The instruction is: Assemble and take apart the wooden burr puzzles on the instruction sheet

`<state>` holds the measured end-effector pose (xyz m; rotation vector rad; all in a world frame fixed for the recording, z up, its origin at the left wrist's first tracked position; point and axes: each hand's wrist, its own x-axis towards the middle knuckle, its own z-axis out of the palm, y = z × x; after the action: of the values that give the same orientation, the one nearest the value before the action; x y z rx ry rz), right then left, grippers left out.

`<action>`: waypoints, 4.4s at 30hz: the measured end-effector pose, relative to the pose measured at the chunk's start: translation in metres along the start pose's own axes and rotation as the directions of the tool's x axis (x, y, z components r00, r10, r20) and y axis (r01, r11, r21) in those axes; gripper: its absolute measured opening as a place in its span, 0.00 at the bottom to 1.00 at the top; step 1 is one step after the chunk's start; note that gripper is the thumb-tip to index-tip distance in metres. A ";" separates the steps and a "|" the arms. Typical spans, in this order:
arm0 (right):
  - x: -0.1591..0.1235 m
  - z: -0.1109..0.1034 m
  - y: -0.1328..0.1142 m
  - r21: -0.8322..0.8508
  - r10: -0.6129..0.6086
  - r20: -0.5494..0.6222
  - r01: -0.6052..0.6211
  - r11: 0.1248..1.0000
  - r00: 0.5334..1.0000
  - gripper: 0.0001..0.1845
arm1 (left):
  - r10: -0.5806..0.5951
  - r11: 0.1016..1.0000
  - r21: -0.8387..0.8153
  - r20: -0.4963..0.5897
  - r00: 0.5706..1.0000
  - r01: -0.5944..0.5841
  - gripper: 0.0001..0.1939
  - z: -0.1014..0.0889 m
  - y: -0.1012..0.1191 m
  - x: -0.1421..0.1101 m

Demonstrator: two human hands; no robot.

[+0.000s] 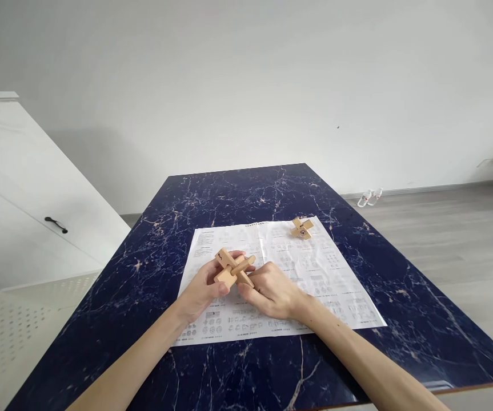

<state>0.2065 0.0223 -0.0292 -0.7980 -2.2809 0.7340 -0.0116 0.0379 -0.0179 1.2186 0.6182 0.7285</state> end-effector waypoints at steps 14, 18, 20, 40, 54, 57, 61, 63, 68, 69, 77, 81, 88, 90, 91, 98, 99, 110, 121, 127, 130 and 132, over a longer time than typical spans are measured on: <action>0.006 0.005 -0.007 -0.049 0.082 -0.097 -0.087 0.995 0.992 0.19 | 0.042 0.999 -0.013 -0.038 0.998 -0.042 0.44 -0.005 0.001 0.001; 0.006 0.005 -0.006 -0.043 0.072 -0.109 -0.077 0.996 0.991 0.19 | 0.093 0.995 -0.031 -0.041 0.995 -0.095 0.42 -0.002 0.001 0.002; 0.006 0.004 -0.005 -0.037 0.045 -0.109 -0.050 0.998 0.993 0.19 | 0.106 0.993 -0.042 -0.039 0.994 -0.108 0.42 -0.001 0.001 0.002; 0.004 0.009 -0.010 -0.031 0.109 -0.077 -0.112 0.993 0.991 0.20 | 0.090 0.996 0.003 -0.002 0.996 -0.090 0.44 -0.007 0.004 0.002; 0.004 -0.003 0.005 0.254 0.279 -0.312 -0.203 0.946 0.908 0.27 | 0.258 0.905 0.401 -0.250 0.933 -0.142 0.45 0.009 0.008 -0.004; 0.007 -0.006 0.003 0.404 0.409 -0.191 -0.309 0.861 0.892 0.30 | 0.290 0.837 0.525 -0.191 0.938 -0.152 0.47 0.013 0.011 -0.007; 0.010 -0.007 0.004 0.574 0.406 0.109 -0.391 0.720 0.907 0.29 | 0.292 0.807 0.569 -0.157 0.943 -0.156 0.49 0.014 0.011 -0.008; 0.011 -0.005 0.005 0.646 0.406 0.136 -0.392 0.655 0.904 0.29 | 0.285 0.809 0.571 -0.171 0.943 -0.141 0.49 0.014 0.011 -0.007; 0.011 -0.001 0.008 0.726 0.423 0.114 -0.366 0.582 0.899 0.29 | 0.310 0.782 0.606 -0.182 0.933 -0.142 0.47 0.013 0.014 -0.006; 0.011 0.000 0.008 0.732 0.420 0.120 -0.366 0.575 0.899 0.29 | 0.308 0.780 0.610 -0.180 0.934 -0.140 0.46 0.012 0.015 -0.006; 0.010 -0.003 0.009 0.716 0.442 0.070 -0.354 0.602 0.894 0.28 | 0.323 0.795 0.587 -0.197 0.926 -0.152 0.46 0.008 0.020 -0.008; 0.009 -0.003 0.007 0.688 0.441 0.047 -0.349 0.636 0.897 0.28 | 0.328 0.792 0.586 -0.176 0.928 -0.169 0.47 0.007 0.020 -0.008; 0.009 0.005 -0.003 0.662 0.437 0.051 -0.358 0.658 0.898 0.32 | 0.305 0.761 0.628 -0.130 0.943 -0.160 0.51 0.009 0.017 -0.009; 0.009 0.006 -0.003 0.624 0.440 0.056 -0.375 0.685 0.896 0.34 | 0.295 0.771 0.619 -0.137 0.946 -0.150 0.52 0.010 0.015 -0.009; 0.008 0.006 -0.003 0.592 0.443 0.045 -0.382 0.710 0.895 0.34 | 0.290 0.780 0.609 -0.148 0.946 -0.144 0.52 0.011 0.014 -0.008; 0.003 0.000 0.001 0.158 0.257 -0.376 -0.212 0.964 0.890 0.23 | 0.341 0.706 0.698 -0.181 0.923 -0.124 0.48 0.011 0.007 -0.008; 0.002 -0.002 0.002 0.146 0.242 -0.387 -0.201 0.969 0.890 0.21 | 0.363 0.668 0.733 -0.175 0.915 -0.125 0.47 0.012 0.007 -0.009; 0.004 -0.004 0.004 0.134 0.244 -0.142 -0.226 0.965 0.959 0.11 | 0.300 0.608 0.786 -0.098 0.949 -0.111 0.44 0.005 0.003 -0.008; 0.003 -0.007 0.012 0.141 0.292 -0.189 -0.268 0.953 0.938 0.14 | 0.206 0.720 0.693 -0.165 0.965 -0.034 0.41 0.001 0.008 -0.005; 0.003 -0.006 0.013 0.242 0.353 -0.150 -0.312 0.919 0.923 0.15 | 0.183 0.758 0.651 -0.159 0.970 -0.037 0.40 0.001 0.008 -0.005; 0.003 -0.006 0.013 0.288 0.370 -0.150 -0.317 0.904 0.917 0.16 | 0.189 0.781 0.622 -0.138 0.972 -0.063 0.33 0.001 0.009 -0.006; 0.004 -0.007 0.012 0.304 0.379 -0.163 -0.319 0.898 0.911 0.17 | 0.236 0.758 0.644 -0.124 0.964 -0.102 0.25 0.001 0.010 -0.005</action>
<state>0.2133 0.0348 -0.0313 -1.1124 -1.8078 1.0413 -0.0159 0.0349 -0.0073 1.8648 0.9798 0.8315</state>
